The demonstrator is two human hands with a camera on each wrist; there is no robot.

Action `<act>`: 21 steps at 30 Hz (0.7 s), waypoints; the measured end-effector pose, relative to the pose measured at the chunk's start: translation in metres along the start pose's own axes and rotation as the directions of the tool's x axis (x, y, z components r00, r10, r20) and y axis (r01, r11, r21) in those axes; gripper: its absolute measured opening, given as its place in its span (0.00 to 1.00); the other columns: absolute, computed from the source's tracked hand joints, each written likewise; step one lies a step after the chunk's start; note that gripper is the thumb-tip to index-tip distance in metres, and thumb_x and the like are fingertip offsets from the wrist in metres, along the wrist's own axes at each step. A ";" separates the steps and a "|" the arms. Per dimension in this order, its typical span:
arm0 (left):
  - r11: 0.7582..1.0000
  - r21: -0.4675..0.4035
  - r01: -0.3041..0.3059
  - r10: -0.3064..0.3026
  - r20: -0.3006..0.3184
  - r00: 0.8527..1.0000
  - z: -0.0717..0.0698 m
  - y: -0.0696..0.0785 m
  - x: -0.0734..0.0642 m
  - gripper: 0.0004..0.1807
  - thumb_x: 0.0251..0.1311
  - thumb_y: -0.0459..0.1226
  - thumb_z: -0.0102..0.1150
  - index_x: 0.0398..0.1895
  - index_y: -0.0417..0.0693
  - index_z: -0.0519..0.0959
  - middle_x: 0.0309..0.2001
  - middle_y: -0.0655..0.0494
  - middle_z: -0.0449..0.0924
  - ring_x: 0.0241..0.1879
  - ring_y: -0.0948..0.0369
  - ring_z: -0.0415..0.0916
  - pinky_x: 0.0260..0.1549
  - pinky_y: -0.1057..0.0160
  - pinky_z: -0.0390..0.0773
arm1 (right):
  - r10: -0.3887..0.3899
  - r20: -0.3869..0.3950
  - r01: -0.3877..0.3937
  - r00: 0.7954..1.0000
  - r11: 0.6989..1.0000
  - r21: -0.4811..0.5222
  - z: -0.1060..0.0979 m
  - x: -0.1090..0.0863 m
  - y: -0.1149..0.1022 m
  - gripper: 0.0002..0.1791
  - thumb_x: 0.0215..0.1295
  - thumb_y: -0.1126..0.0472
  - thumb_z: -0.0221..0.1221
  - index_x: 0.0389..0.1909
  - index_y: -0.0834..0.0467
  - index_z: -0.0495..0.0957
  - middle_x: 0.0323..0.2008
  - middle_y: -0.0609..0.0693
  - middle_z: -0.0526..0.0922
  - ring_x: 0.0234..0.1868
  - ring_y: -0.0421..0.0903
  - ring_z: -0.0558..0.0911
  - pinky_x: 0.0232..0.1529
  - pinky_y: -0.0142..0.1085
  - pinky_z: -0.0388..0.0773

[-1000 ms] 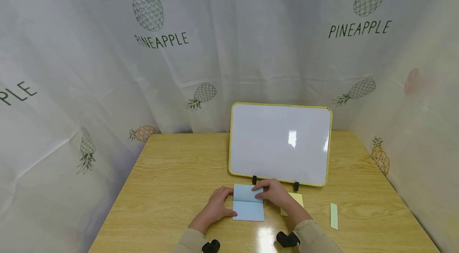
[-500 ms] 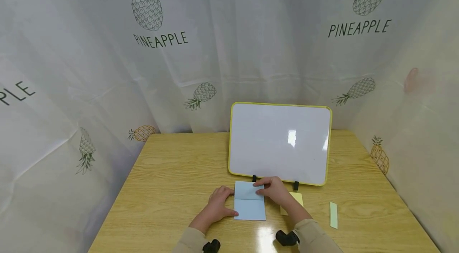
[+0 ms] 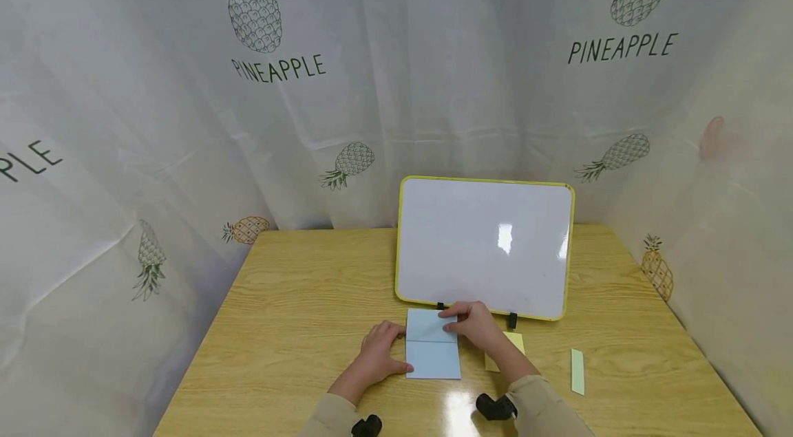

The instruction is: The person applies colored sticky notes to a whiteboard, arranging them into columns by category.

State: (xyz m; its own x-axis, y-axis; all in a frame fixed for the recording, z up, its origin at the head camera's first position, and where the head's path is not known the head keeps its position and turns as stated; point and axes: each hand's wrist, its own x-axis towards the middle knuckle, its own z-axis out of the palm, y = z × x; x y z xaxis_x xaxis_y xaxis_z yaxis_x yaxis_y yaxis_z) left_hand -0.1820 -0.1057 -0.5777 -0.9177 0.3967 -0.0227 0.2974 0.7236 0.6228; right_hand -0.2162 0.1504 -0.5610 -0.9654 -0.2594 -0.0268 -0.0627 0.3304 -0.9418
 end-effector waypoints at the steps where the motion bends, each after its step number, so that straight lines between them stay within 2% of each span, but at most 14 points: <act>1: 1.000 0.000 -0.001 0.001 -0.002 1.000 0.000 0.000 0.000 0.37 0.44 0.49 0.77 0.57 0.47 0.74 0.51 0.55 0.70 0.56 0.49 0.65 0.53 0.43 0.63 | -0.001 -0.003 0.001 1.000 1.000 0.002 0.000 0.000 0.000 0.10 0.54 0.67 0.71 0.38 0.61 0.87 0.39 0.52 0.84 0.32 0.44 0.74 0.30 0.32 0.74; 10: 0.999 -0.020 -0.029 0.028 -0.049 0.998 0.001 -0.001 0.000 0.40 0.43 0.48 0.78 0.59 0.50 0.68 0.45 0.63 0.68 0.48 0.57 0.65 0.48 0.47 0.63 | 0.023 -0.052 -0.024 0.998 0.999 -0.032 0.000 0.002 0.001 0.10 0.53 0.67 0.71 0.37 0.59 0.88 0.38 0.51 0.84 0.31 0.45 0.74 0.30 0.32 0.74; 14: 0.998 -0.047 -0.034 0.031 -0.064 0.997 0.002 -0.001 0.000 0.37 0.43 0.46 0.79 0.53 0.54 0.66 0.43 0.64 0.67 0.46 0.59 0.64 0.46 0.50 0.62 | 0.031 -0.066 -0.033 0.997 0.999 -0.021 0.000 0.003 0.001 0.09 0.53 0.68 0.71 0.37 0.58 0.88 0.38 0.50 0.84 0.34 0.46 0.76 0.31 0.33 0.76; 21: 0.999 -0.001 -0.051 0.051 -0.058 0.997 0.003 -0.002 0.000 0.27 0.44 0.48 0.78 0.42 0.58 0.69 0.45 0.65 0.69 0.51 0.56 0.65 0.47 0.47 0.63 | 0.020 -0.085 -0.022 0.996 1.000 -0.014 0.000 0.003 0.000 0.09 0.53 0.68 0.71 0.37 0.59 0.88 0.39 0.51 0.85 0.35 0.45 0.76 0.32 0.32 0.76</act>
State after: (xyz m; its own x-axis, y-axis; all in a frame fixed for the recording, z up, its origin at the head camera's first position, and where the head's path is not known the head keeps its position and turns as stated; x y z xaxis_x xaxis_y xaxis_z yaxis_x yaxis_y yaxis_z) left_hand -0.1816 -0.1052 -0.5813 -0.9152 0.3994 0.0542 0.3432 0.7018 0.6243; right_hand -0.2195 0.1493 -0.5612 -0.9845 -0.1745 -0.0174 -0.0452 0.3485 -0.9362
